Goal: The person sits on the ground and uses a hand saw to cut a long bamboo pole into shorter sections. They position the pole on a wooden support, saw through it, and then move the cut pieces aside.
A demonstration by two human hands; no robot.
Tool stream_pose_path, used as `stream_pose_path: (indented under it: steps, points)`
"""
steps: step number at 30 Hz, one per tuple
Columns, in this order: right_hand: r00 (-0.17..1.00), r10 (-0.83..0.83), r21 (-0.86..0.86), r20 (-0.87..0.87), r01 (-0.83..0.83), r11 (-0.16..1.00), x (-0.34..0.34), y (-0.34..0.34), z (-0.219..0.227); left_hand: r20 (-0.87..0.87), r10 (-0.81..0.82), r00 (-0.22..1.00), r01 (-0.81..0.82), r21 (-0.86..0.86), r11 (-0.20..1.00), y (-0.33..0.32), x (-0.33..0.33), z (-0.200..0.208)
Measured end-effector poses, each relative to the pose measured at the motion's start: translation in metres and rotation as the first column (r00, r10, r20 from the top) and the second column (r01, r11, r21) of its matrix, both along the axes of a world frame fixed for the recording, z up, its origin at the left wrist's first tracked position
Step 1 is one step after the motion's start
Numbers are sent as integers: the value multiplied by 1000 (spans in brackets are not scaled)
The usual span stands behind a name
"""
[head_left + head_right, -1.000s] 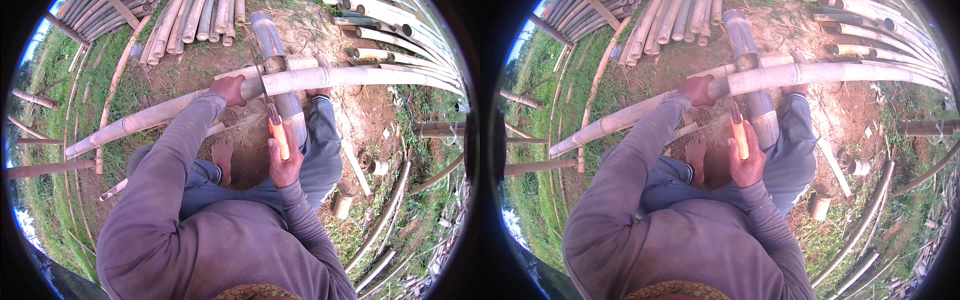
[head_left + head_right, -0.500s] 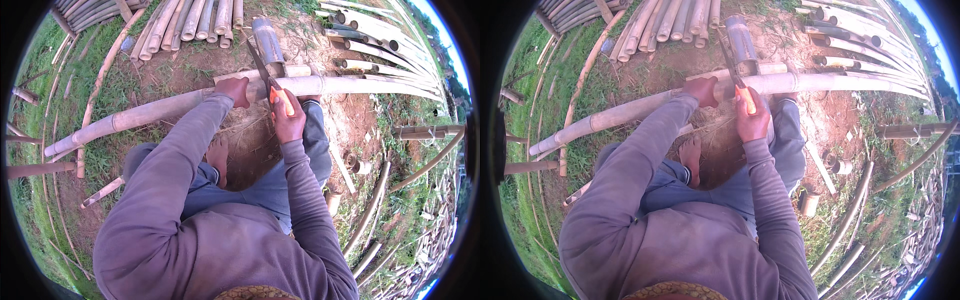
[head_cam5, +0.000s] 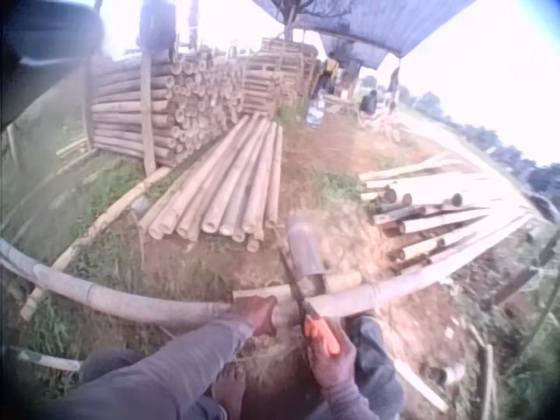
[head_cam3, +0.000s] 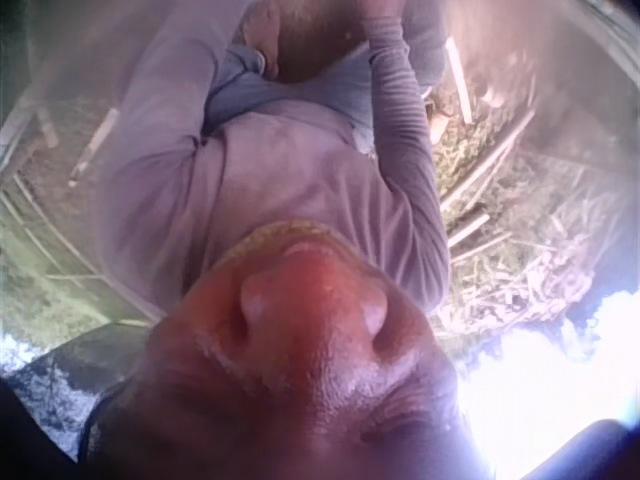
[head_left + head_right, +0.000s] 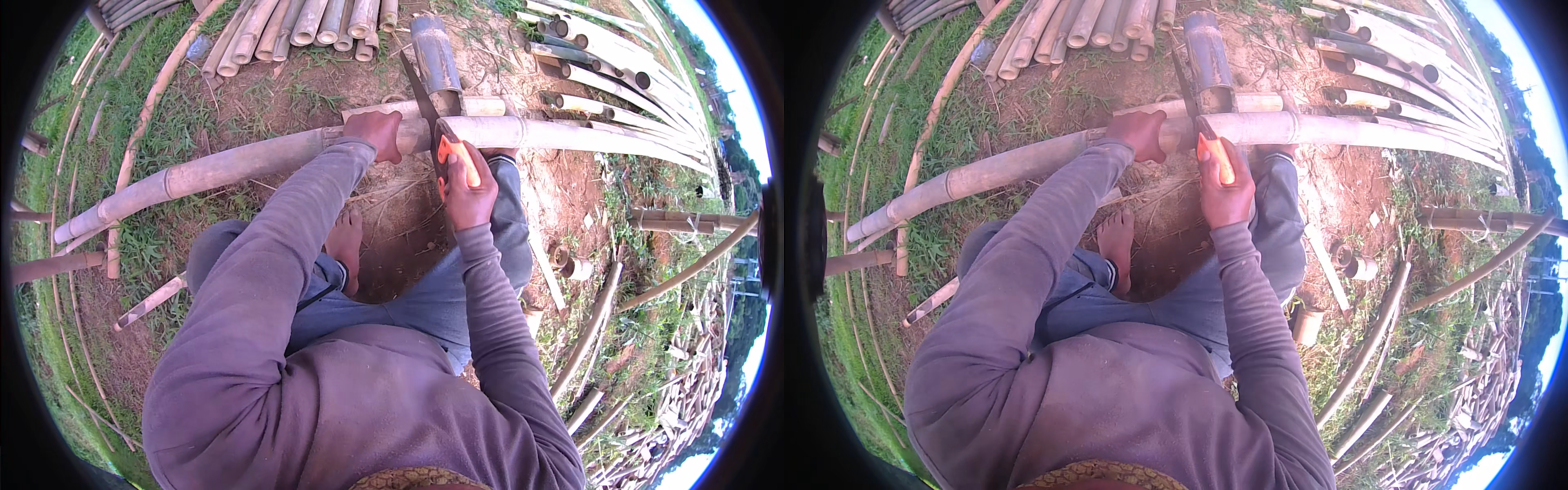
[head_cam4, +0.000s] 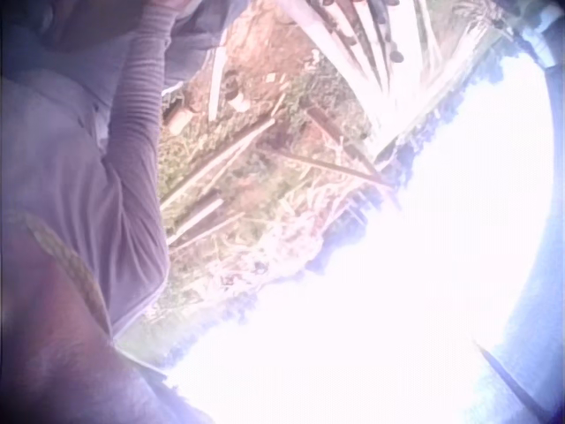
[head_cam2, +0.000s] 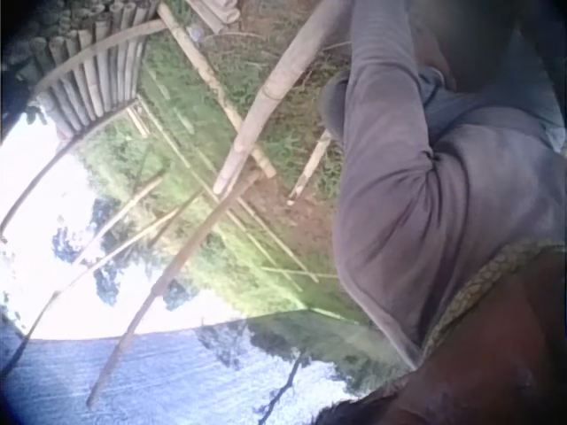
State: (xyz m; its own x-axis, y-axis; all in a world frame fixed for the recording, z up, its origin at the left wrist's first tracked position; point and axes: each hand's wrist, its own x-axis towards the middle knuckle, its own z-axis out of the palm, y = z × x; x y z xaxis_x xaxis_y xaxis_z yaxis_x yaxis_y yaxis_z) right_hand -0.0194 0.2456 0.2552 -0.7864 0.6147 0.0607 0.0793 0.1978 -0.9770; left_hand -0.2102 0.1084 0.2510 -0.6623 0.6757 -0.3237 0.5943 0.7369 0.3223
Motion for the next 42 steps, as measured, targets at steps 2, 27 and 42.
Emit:
stream_pose_path:
  steps: [2, 27, 42]
  points:
    - [1000, 2, 89, -17, -1, 996, -16, 5, -5, 7, -5, 1000, 5, -12, 1000, 4, -6, -1]
    - [999, 51, 48, -3, -50, 998, 201, -40, 37, -5, 54, 999, -54, 7, 999, -8, -8, -16]
    - [970, 201, 169, -135, -177, 970, 58, -12, -20, -21, 4, 1000, -5, -54, 999, -3, -6, -10]
